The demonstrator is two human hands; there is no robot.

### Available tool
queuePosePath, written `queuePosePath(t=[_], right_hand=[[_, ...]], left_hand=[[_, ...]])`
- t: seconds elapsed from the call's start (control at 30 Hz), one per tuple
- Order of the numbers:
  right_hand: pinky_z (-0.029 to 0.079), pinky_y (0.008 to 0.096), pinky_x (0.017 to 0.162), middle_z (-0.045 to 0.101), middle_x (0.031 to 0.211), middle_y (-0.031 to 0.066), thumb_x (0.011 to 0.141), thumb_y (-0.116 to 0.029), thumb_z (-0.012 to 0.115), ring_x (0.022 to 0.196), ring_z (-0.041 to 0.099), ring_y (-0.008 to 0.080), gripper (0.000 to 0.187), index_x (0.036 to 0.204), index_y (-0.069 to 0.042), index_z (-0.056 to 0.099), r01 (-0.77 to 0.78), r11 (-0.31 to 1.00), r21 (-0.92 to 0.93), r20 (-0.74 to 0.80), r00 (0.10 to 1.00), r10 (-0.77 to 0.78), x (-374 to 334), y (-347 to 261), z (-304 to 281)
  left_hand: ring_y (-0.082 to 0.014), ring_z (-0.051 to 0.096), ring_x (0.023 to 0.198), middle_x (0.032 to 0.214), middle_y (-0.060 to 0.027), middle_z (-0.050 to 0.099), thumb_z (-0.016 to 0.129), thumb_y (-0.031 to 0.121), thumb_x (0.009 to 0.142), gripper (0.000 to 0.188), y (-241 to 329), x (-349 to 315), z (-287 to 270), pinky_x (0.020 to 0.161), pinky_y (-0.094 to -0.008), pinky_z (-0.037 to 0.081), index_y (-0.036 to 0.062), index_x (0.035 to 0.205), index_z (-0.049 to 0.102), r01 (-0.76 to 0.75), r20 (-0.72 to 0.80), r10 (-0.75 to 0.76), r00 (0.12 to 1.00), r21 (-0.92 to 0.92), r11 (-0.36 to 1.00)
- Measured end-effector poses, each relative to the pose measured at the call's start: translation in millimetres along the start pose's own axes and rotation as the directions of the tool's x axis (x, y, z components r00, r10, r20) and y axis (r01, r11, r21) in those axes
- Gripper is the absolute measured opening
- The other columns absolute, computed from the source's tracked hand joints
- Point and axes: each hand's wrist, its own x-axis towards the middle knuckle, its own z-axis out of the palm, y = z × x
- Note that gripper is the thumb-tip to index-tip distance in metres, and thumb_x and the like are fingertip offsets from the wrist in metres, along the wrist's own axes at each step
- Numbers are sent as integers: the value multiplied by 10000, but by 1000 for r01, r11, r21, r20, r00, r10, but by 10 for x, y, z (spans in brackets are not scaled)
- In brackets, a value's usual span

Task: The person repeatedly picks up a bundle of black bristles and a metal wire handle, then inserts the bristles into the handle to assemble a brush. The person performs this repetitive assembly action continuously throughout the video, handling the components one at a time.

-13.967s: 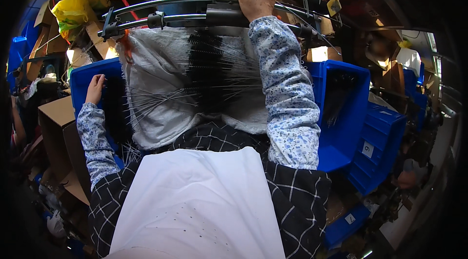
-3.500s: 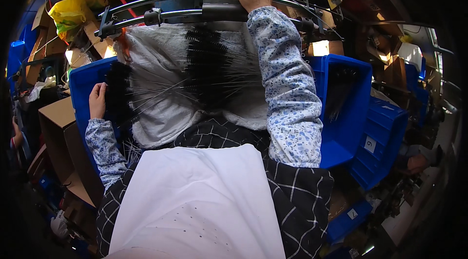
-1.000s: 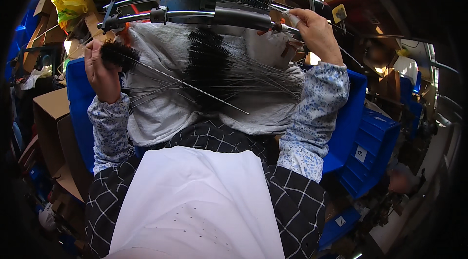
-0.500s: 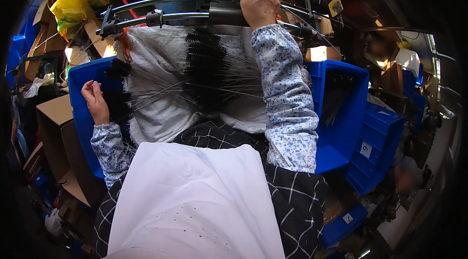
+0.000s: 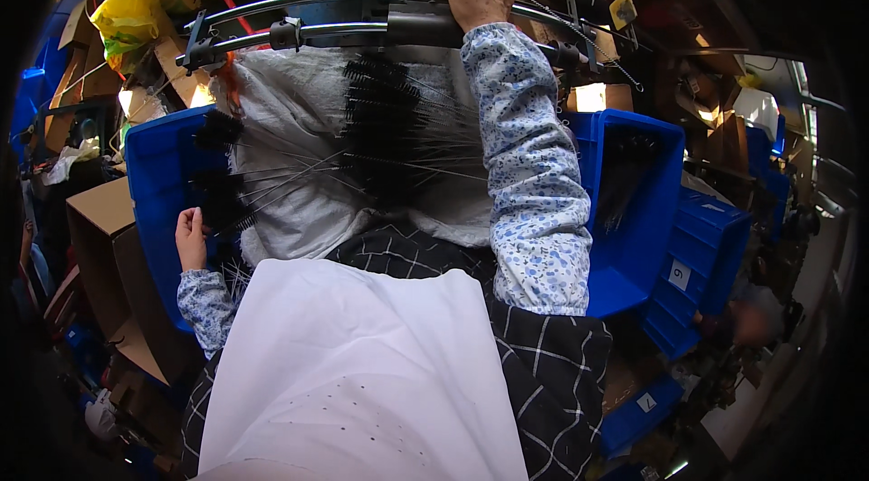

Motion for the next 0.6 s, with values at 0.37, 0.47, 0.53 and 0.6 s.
queuePosePath(t=[0.37,0.47,0.53,0.6], right_hand=[[306,443,806,555,960,18,769,-214,471,979,424,236,290,1050,-213,541,35,999,-1,71,997,-35,75,5,43],[332,437,788,551,924,70,753,-168,462,924,467,242,283,1023,-140,542,88,986,141,23,995,-93,183,47,138],[341,416,793,556,881,79,751,-117,404,893,482,232,277,972,-134,570,24,984,174,62,997,-35,167,52,71],[271,458,833,515,1007,53,743,-152,448,1006,398,235,346,1084,-176,501,97,995,36,-24,995,-96,67,139,122]], left_hand=[[-56,432,707,753,8,471,411,254,869,233,650,-3,12,644,-174,356,28,862,469,-372,-271,334,903,-104,922],[-71,453,749,805,-15,490,399,241,874,233,852,89,-50,688,-186,375,18,897,462,-480,-340,397,852,-206,853],[-80,460,769,829,-28,495,395,230,875,227,922,219,-101,710,-192,381,15,910,459,-586,-412,468,782,-231,776],[-86,463,782,846,-35,493,395,222,876,222,1069,262,-132,725,-201,385,14,922,459,-645,-504,469,725,-258,720]])
